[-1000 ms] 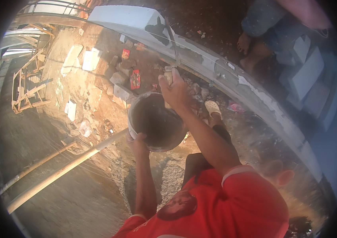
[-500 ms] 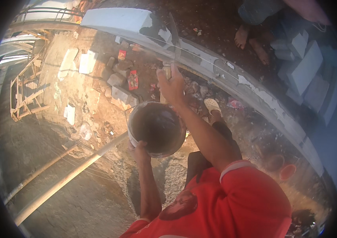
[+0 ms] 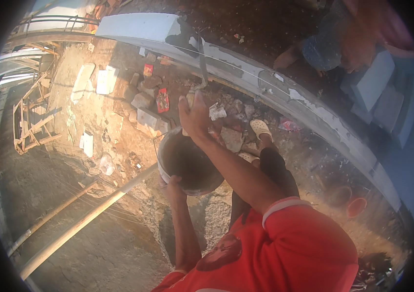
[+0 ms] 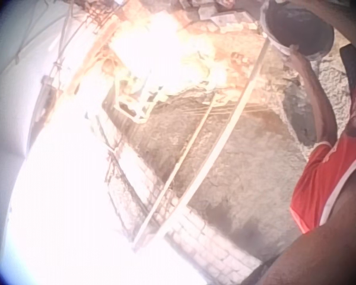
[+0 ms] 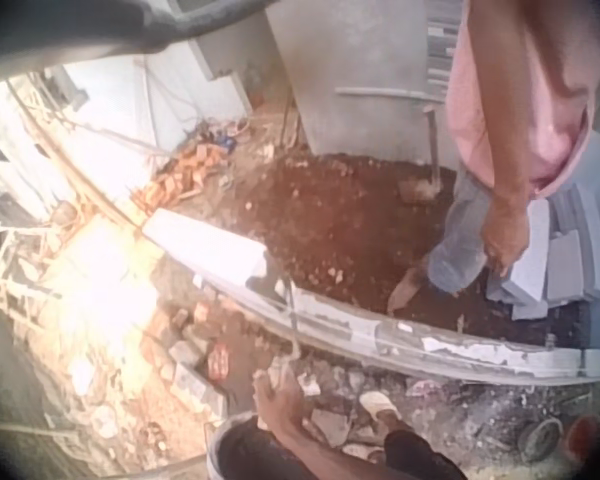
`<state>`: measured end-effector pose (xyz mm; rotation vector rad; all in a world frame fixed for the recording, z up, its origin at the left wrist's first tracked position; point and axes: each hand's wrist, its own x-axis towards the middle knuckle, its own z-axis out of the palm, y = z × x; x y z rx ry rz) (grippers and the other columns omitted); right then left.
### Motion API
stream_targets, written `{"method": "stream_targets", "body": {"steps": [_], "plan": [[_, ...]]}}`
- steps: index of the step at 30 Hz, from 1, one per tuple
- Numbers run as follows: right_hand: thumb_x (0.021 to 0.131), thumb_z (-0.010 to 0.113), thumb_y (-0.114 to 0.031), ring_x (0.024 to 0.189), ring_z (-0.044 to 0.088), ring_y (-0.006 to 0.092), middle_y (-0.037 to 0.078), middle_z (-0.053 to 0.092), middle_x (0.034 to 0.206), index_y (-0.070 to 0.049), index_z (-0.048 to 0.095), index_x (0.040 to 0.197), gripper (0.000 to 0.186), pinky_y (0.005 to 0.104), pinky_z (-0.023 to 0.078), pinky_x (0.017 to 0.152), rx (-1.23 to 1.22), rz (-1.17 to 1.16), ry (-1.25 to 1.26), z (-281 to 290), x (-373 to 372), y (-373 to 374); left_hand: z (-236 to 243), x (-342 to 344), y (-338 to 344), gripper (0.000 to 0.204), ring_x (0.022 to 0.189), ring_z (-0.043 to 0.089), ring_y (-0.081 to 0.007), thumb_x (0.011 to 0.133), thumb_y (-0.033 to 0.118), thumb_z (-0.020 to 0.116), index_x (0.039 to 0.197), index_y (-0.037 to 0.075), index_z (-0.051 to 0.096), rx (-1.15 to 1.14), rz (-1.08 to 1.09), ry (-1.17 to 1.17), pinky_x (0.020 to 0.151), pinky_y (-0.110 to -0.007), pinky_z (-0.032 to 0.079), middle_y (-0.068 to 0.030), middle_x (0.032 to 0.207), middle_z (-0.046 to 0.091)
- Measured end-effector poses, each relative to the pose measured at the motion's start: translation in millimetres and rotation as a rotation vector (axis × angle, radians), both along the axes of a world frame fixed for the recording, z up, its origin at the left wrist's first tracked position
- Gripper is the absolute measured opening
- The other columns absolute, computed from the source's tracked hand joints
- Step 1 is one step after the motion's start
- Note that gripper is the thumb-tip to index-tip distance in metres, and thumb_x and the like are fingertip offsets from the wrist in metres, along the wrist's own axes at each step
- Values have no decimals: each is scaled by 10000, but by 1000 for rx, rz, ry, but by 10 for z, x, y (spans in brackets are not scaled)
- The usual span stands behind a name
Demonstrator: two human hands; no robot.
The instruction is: The person scoops mortar from a bucket with a trowel and spreads it along a low wall. They then pick up white blocks, place them onto the mortar, and adjust their position. Another person measures the wall with a tape measure while the first person continues laying blocks.
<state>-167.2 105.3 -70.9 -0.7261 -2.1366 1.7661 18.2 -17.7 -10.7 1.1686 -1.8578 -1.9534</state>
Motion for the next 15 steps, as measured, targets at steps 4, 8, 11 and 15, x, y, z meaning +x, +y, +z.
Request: {"method": "stream_targets", "body": {"steps": [4, 8, 11, 15], "plan": [[921, 675, -279, 862, 675, 386, 261, 703, 954, 130, 571, 1228, 522, 436, 535, 810, 36, 22, 52, 98, -273, 192, -24, 64, -15, 339, 754, 609, -118, 680, -141, 549, 984, -2, 600, 27, -28, 57, 687, -256, 515, -37, 893, 649], [925, 689, -271, 725, 682, 231, 185, 705, 918, 103, 564, 1282, 532, 361, 544, 650, -33, 166, 66, 264, -725, 528, -75, 162, -53, 330, 758, 606, -118, 679, -139, 556, 975, 2, 596, -3, -23, -10, 688, -256, 512, -34, 887, 646], [942, 687, -246, 628, 634, 119, 101, 669, 825, 44, 565, 1307, 482, 293, 500, 538, -232, 195, 115, 387, -740, 675, -116, 233, -73, 326, 760, 603, -114, 683, -129, 564, 980, 1, 602, 11, -23, -10, 681, -254, 505, -35, 888, 648], [966, 671, -189, 592, 596, 100, 42, 623, 764, -8, 564, 1319, 411, 277, 481, 520, -653, 126, 87, 350, 62, 803, -201, 278, -91, 341, 745, 604, -111, 700, -100, 578, 1023, -8, 635, -6, -73, -8, 660, -258, 500, -45, 908, 668]]}}
